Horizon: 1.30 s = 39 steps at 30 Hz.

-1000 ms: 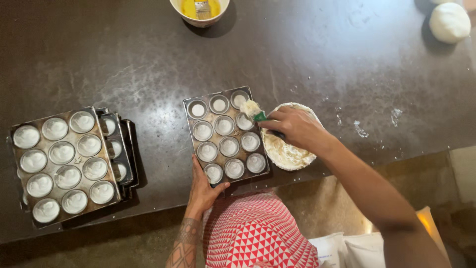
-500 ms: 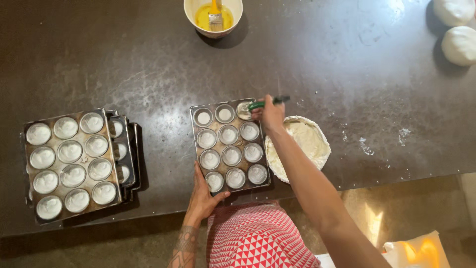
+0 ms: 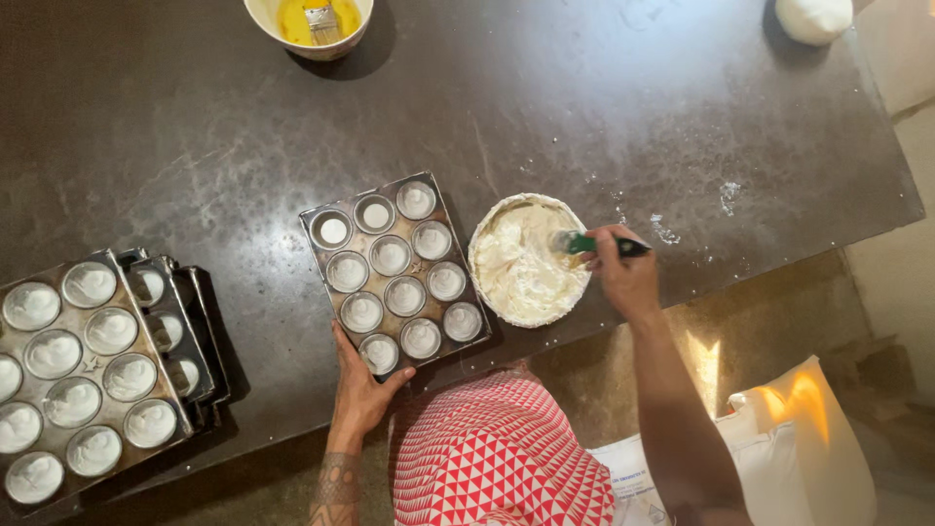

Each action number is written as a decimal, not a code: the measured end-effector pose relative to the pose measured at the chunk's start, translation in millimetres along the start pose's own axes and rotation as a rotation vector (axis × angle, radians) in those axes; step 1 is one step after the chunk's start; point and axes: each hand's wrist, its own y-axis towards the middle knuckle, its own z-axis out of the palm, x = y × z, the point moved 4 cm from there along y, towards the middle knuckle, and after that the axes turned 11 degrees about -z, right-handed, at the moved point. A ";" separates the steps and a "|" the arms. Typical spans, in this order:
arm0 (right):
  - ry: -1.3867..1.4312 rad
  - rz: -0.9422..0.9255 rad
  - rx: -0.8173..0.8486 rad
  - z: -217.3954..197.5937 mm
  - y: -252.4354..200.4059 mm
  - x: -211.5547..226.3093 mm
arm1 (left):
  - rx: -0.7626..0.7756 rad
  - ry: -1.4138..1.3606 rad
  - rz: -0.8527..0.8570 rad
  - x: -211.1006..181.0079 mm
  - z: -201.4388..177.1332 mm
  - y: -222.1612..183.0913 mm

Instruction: The person applies a white substance from a bowl into the cups of several muffin tins using a green-handled brush.

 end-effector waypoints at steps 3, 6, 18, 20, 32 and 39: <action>0.131 0.142 0.074 37.5 4.5 -36.8 | -0.020 -0.014 0.073 0.0 1.0 0.1; 0.205 0.163 0.087 51.2 10.5 -48.5 | -0.023 -0.006 0.049 1.0 2.4 1.8; -0.463 -0.935 0.771 127.1 23.4 153.7 | -0.026 -0.058 0.060 -7.2 -0.8 -4.3; -0.551 -1.068 0.866 161.1 36.0 158.7 | -0.014 -0.061 0.020 -6.8 -1.8 -4.8; -0.282 -0.413 0.587 321.7 111.5 53.1 | -0.018 -0.107 0.027 -1.0 1.6 -3.1; 0.967 0.381 0.309 235.3 40.7 8.7 | -0.008 -0.098 0.038 -1.9 1.7 -2.2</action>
